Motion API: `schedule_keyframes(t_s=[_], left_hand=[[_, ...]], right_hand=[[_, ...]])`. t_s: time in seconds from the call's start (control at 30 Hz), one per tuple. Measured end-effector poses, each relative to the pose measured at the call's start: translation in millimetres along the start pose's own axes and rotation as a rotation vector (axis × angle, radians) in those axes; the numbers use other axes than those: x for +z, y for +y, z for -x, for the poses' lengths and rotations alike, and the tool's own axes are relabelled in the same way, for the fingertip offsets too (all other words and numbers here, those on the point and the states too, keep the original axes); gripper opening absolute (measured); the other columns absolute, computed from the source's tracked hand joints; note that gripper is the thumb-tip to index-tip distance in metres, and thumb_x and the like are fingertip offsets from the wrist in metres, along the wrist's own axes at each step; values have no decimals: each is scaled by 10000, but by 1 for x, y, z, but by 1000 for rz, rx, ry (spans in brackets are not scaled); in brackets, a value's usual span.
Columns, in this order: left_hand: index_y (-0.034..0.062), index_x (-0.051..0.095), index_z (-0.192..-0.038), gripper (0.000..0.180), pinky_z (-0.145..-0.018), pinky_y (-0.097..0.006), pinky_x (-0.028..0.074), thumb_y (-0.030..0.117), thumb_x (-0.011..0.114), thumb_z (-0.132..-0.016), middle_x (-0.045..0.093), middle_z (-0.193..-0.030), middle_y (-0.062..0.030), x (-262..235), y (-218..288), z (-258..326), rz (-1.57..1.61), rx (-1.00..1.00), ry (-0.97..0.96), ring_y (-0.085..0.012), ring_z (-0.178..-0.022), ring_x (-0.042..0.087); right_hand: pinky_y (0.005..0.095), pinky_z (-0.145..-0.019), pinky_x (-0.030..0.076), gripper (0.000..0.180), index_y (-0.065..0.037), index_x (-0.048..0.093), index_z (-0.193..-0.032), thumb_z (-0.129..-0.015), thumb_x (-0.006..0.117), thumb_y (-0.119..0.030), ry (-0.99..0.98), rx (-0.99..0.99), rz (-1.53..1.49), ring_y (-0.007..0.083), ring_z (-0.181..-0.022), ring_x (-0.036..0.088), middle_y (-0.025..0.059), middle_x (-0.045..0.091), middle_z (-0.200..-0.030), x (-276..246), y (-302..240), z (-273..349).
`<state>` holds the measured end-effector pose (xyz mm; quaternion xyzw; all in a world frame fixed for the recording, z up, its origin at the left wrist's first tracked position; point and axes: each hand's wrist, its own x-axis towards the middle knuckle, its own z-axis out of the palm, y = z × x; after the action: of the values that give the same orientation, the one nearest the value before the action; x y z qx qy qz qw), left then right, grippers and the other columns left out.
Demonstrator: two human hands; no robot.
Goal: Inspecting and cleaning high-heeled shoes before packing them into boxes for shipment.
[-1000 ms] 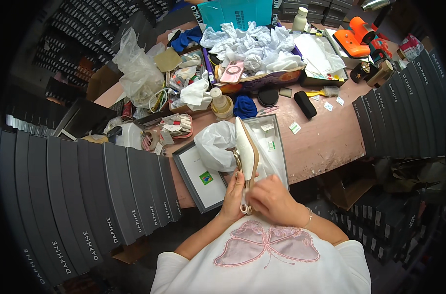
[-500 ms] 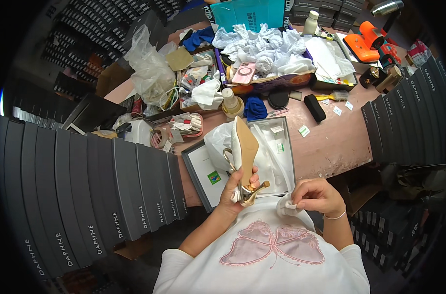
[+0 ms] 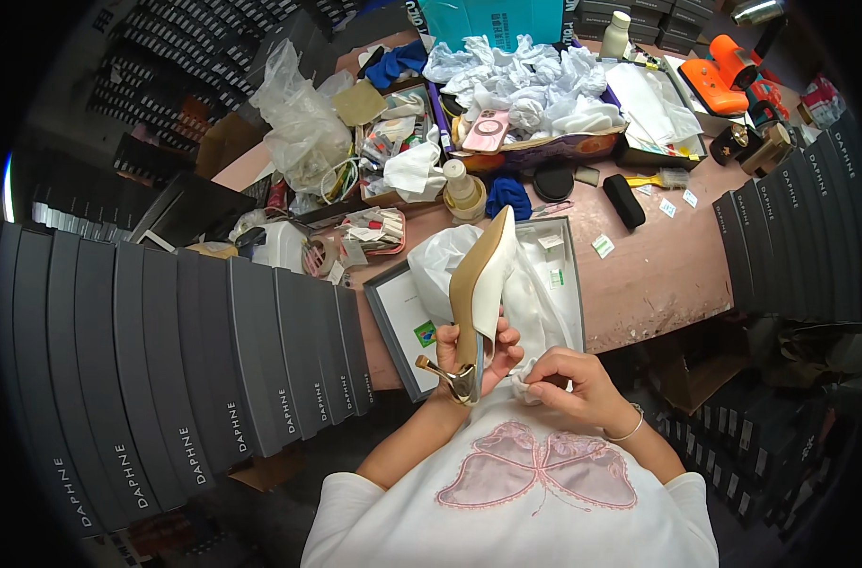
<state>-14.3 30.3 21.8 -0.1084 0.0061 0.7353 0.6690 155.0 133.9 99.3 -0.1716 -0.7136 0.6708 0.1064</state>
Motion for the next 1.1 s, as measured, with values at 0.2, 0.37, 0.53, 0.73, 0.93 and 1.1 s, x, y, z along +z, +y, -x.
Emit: schedule_keyframes(t_s=[0.2, 0.37, 0.53, 0.73, 0.93, 1.1], left_hand=[[-11, 549, -1139, 574, -878, -383, 402, 333, 614, -685, 628, -960, -104, -6, -1, 2, -76, 0, -22, -230, -918, 499], [-37, 524, -1146, 578, -927, -407, 425, 313, 590, -690, 622, -975, -150, -11, -4, 5, -94, 24, -32, -277, -947, 542], [-57, 497, -1184, 596, -996, -410, 431, 289, 570, -704, 623, -991, -196, -20, 1, 6, 1, -26, -31, -316, -1001, 583], [-60, 486, -1216, 590, -1053, -437, 395, 269, 543, -729, 627, -1017, -206, -12, -6, 8, -48, 37, 73, -324, -1063, 572], [-49, 461, -1261, 536, -979, -400, 474, 240, 500, -812, 631, -1040, -189, 6, -2, 2, -181, 77, 208, -278, -1082, 571], [19, 451, -1262, 502, -634, -245, 562, 403, 506, -944, 626, -959, -131, -2, 7, -5, -577, 149, 378, -165, -890, 633]], right_hand=[[282, -643, 484, 141, -16, 636, -915, -789, 697, -27, 105, -197, 127, 184, -707, 604, 84, 609, -847, 14, 0, -7], [301, -637, 482, 199, -26, 644, -948, -758, 703, -22, 220, -401, 271, 220, -718, 607, 82, 605, -837, 18, -4, -26], [326, -638, 477, 271, -39, 648, -991, -726, 701, -25, 209, -529, 516, 231, -716, 602, 75, 612, -840, 26, 1, -38], [333, -621, 477, 310, -41, 645, -1017, -712, 700, -27, 203, -531, 499, 229, -720, 597, 75, 612, -855, 41, 17, -32], [339, -599, 484, 263, -60, 642, -995, -737, 697, -61, -72, -589, 413, 234, -693, 593, 69, 588, -855, 48, 18, -15], [327, -625, 491, 166, -56, 651, -953, -792, 687, -76, -202, -415, 197, 233, -701, 602, 79, 595, -811, 41, 16, -11]])
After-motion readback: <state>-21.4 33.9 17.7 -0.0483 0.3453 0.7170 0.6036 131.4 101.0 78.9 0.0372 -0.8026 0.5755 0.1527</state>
